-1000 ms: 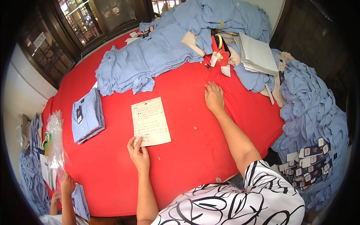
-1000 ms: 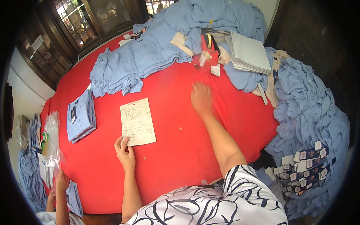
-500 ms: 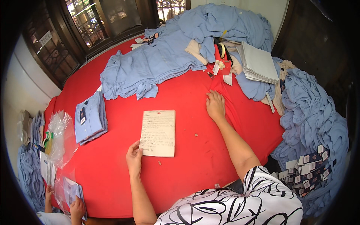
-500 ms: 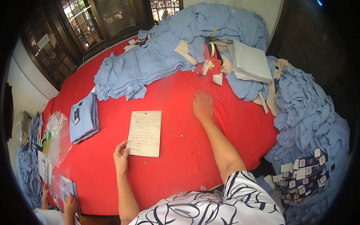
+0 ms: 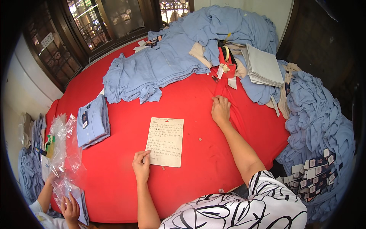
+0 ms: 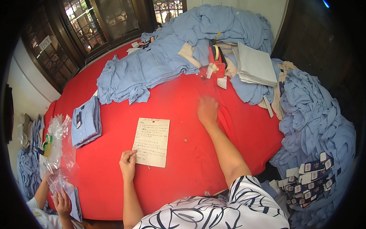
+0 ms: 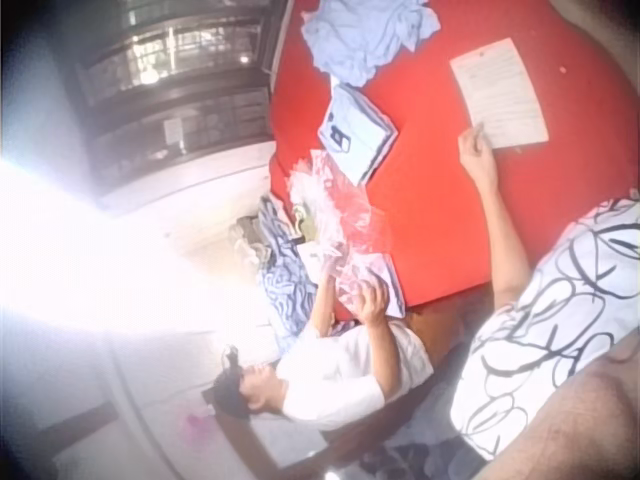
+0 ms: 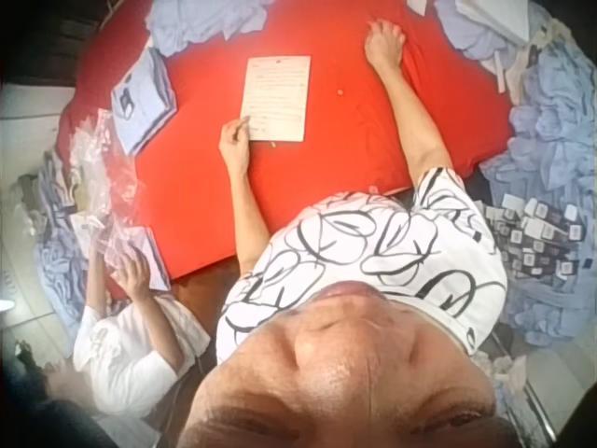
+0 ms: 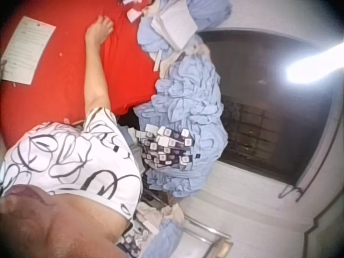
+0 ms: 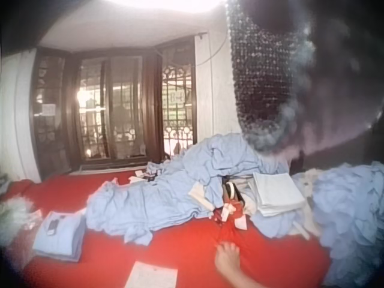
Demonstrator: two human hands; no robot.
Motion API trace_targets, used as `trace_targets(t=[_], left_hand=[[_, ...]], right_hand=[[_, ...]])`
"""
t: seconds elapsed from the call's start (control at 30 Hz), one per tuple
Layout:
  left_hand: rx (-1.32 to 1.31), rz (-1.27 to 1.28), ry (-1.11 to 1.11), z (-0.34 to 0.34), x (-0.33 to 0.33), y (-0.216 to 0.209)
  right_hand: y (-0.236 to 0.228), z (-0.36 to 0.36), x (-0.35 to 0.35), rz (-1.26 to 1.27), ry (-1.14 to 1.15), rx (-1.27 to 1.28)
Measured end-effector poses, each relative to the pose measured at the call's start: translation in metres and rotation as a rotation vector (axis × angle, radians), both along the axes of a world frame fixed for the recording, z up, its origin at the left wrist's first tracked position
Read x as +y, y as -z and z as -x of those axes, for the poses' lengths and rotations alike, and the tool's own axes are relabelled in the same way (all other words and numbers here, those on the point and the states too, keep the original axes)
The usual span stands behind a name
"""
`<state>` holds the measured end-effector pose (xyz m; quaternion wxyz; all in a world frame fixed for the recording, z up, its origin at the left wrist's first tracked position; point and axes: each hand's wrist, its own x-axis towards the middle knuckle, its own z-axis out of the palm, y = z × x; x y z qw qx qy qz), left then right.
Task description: The person sorts and organizes stacks of folded shirts and paper inserts on a red table. The person picks up and arranges stacks of shirts and papers, moving them from one area of the table to another by hand.
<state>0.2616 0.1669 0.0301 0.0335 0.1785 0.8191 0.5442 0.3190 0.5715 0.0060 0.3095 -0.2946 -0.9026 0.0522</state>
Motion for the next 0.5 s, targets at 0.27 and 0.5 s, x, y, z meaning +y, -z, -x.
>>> trace_targets(t=[0.27,0.5], left_hand=[[-0.068,-0.059,0.04,0.002,0.002,-0.009],[-0.125,-0.007,0.027,0.013,0.015,-0.016]], right_hand=[[-0.023,-0.001,0.066,0.152,0.27,-0.15],[-0.025,0.044,0.092,-0.17,-0.109,0.027]])
